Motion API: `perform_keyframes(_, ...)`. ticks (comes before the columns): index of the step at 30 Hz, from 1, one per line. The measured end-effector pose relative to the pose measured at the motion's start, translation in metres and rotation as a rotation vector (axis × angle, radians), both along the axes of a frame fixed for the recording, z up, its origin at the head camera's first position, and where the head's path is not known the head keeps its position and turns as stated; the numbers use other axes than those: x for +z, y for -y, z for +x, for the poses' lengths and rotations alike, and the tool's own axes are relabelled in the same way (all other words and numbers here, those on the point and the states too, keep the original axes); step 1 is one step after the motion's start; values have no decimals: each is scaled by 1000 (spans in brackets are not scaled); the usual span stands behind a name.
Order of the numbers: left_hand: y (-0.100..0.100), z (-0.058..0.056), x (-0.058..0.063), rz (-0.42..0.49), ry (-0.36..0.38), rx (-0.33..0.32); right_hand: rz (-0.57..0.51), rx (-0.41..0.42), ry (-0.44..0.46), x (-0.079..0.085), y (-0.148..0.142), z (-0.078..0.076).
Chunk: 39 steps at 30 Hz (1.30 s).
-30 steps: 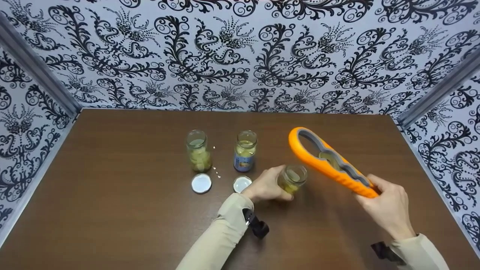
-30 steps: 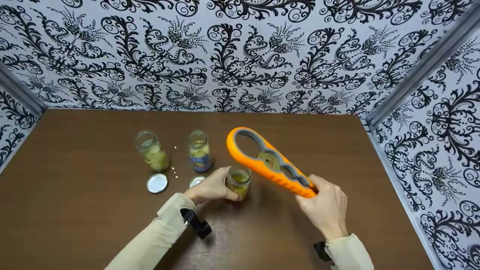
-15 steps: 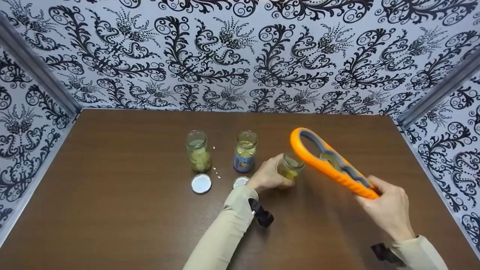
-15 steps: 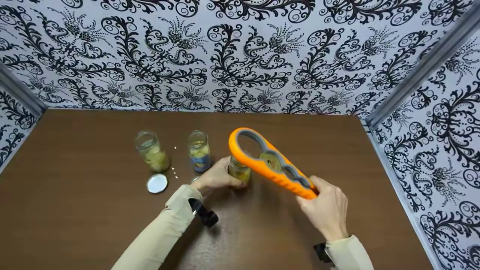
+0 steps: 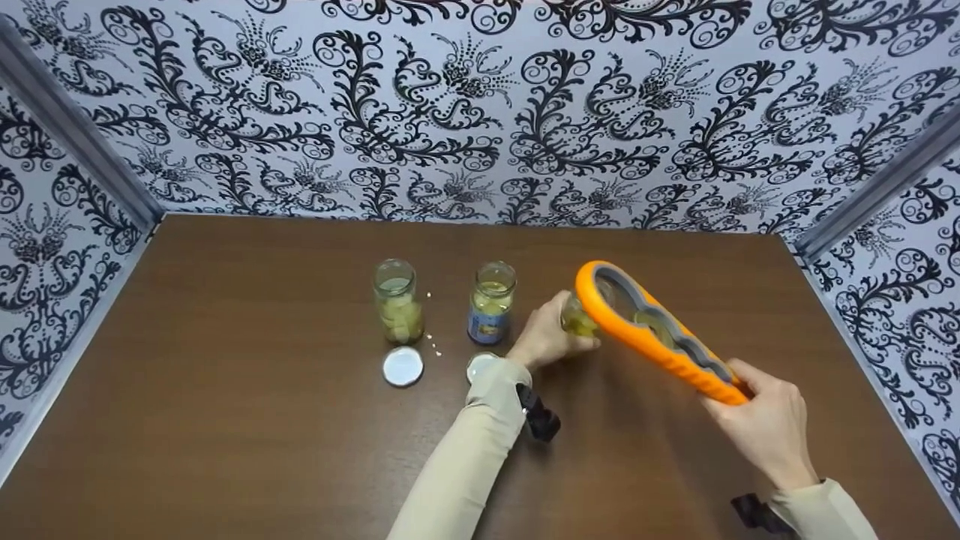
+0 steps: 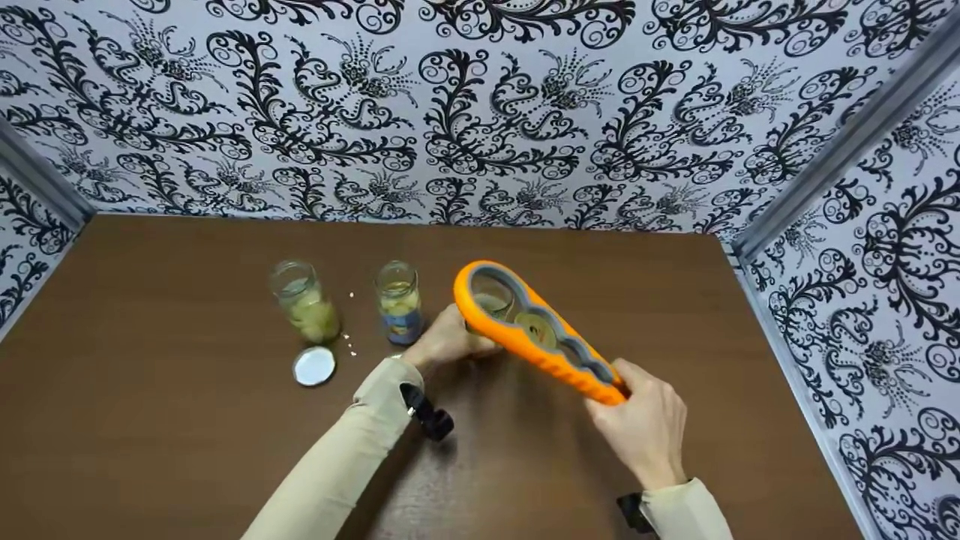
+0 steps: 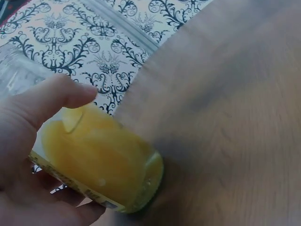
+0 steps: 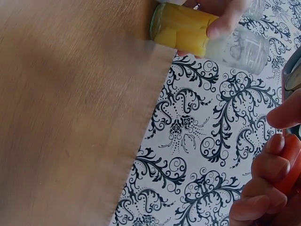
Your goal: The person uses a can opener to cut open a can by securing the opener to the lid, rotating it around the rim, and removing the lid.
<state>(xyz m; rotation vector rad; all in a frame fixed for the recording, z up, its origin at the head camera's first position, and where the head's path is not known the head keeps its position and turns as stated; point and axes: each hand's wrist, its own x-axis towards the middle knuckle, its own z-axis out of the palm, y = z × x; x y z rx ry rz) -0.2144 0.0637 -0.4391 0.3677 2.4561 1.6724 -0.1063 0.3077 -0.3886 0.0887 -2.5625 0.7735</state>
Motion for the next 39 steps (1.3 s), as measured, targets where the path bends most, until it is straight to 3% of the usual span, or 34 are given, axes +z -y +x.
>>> perform_keyframes(4,-5,1,-2,10,-10,50,-3,-3,11,-2,0,0)
perform_keyframes(13,-12,4,-4,5,-140,148,5,-7,42,-6,2,1)
perform_keyframes(18,-9,5,10,51,-181,126,4,-17,43,-6,2,0)
perform_keyframes(27,-2,14,38,39,-286,84,-27,-30,30,-3,3,0)
perform_keyframes(32,8,29,43,44,-234,122,-41,-37,48,-3,3,1)
perform_keyframes(35,14,40,40,18,-184,157,-38,-34,52,-4,2,2)
perform_keyframes(39,21,54,35,10,-173,172,-38,-30,52,-6,1,4)
